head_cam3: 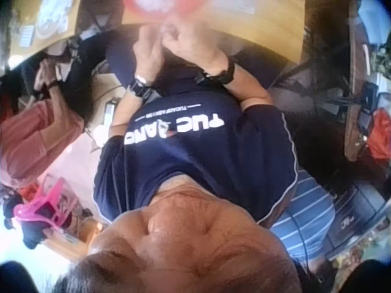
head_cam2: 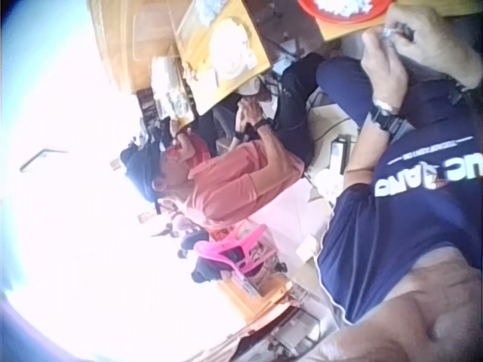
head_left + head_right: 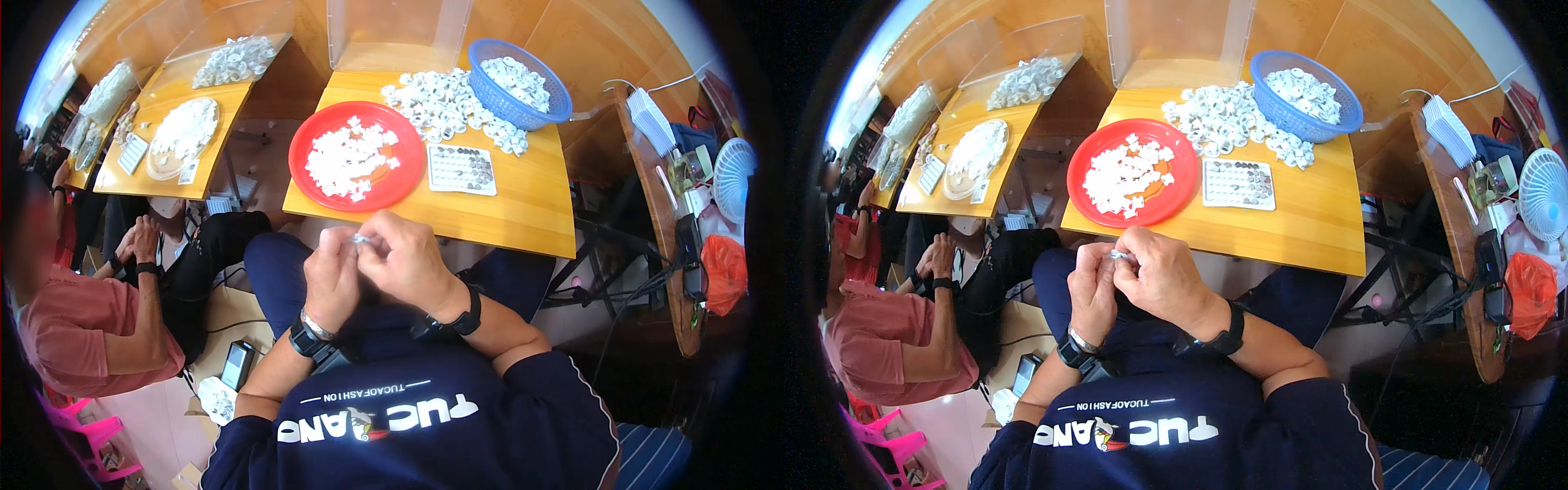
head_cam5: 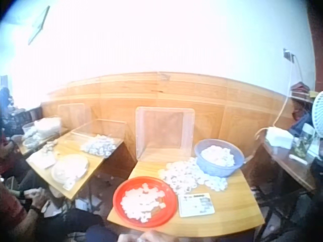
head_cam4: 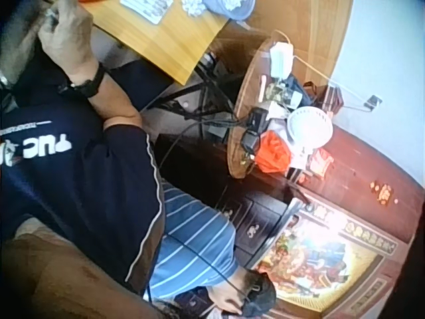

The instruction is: Manually assembling small white plastic components by inserting one part into another.

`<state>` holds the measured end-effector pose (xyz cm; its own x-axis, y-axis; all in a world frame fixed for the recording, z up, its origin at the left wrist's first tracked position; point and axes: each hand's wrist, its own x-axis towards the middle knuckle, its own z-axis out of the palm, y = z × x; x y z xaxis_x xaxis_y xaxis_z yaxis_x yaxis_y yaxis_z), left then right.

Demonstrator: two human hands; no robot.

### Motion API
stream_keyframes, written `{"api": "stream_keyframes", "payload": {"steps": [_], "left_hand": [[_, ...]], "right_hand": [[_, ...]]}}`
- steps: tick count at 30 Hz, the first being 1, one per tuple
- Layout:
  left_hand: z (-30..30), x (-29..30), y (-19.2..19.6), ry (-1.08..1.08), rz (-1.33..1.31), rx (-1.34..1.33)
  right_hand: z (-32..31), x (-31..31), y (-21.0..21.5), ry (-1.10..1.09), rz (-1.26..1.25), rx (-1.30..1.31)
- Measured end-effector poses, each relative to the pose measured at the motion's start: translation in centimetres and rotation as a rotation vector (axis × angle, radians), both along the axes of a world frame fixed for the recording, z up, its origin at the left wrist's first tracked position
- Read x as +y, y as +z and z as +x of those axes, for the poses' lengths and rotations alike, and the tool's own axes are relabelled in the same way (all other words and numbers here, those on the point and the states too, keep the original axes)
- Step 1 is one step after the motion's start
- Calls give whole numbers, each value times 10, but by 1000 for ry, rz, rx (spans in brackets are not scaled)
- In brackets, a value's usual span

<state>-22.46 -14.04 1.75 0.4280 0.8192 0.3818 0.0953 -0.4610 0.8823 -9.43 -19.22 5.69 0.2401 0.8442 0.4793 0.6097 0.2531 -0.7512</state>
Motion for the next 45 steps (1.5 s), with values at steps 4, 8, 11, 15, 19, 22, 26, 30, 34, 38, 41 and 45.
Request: {"api": "stream_keyframes", "payload": {"steps": [4,8,11,15,19,22,26,30,34,38,41,45], "left_hand": [[1,0,-3,10,-27,7],[0,2,-2,23,-39,9],[-3,2,-2,26,-53,78],[-6,2,-5,62,-96,36],[-6,5,-12,53,-73,44],[-2,9,-16,55,-78,23],[-2,15,-25,47,-83,-9],[-6,21,-19,-81,-401,-220],[-11,28,-3,-182,-529,-323],[-12,27,4,-141,-377,-240],[-10,19,3,-65,-296,-225],[-6,9,-21,-74,-413,-267]], "right_hand": [[4,2,-4,19,-2,-5],[7,4,-2,54,-29,32],[6,1,0,78,-130,158],[0,6,-12,108,-69,114],[-3,7,-12,109,-140,130],[-6,12,-15,59,-140,68],[-3,22,-19,58,-145,83],[5,26,-5,156,-207,172],[3,22,12,203,-208,73],[-5,19,8,156,-71,25],[-4,14,0,169,42,-25],[6,7,-17,217,-72,-4]]}}
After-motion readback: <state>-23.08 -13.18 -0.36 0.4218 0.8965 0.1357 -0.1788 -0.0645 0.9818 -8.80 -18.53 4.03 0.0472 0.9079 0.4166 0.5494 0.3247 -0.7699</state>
